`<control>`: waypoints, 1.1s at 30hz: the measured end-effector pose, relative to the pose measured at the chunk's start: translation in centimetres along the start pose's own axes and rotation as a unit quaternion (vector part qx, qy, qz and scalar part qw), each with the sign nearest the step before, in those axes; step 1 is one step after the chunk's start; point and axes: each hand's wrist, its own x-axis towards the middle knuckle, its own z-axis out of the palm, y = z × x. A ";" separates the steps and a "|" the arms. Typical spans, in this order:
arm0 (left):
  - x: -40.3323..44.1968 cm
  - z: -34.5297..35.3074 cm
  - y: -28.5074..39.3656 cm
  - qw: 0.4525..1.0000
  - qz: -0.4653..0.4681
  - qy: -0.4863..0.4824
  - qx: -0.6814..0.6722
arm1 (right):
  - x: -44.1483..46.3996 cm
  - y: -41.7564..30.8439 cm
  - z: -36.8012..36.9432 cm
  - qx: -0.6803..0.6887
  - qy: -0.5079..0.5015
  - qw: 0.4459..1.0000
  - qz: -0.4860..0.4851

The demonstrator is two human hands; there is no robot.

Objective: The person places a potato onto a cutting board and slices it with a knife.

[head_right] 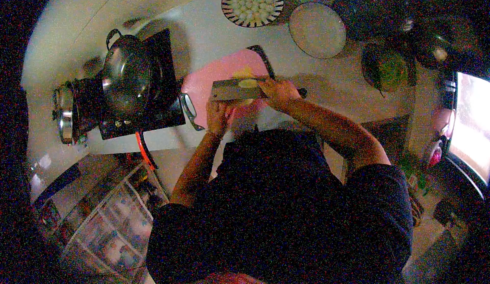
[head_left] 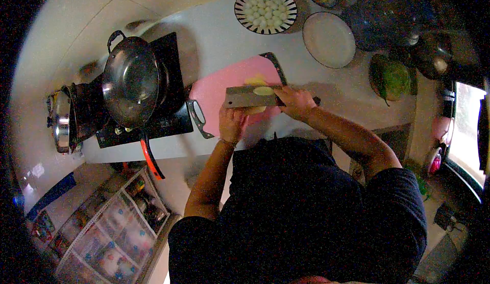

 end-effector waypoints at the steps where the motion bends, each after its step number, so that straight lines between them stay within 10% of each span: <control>1: 0.5 -0.8 0.5 1.000 -0.004 0.002 0.004 | -0.1 0.1 0.3 -0.001 -0.007 1.000 0.003; 7: 3.9 -4.5 2.5 0.989 -0.075 -0.039 -0.119 | -0.4 -0.8 0.0 -0.031 -0.057 0.997 0.033; 10: 10.0 -4.8 3.4 0.995 0.049 -0.052 -0.071 | -0.2 -1.0 0.8 -0.035 -0.060 0.997 0.015; 22: 15.2 3.0 -1.8 0.870 -0.028 -0.452 -0.194 | -0.7 -1.1 0.4 -0.034 -0.046 0.998 0.014; 33: 18.5 2.7 -3.3 0.899 -0.115 -0.382 -0.180 | -4.2 1.2 0.5 0.062 0.001 0.998 0.029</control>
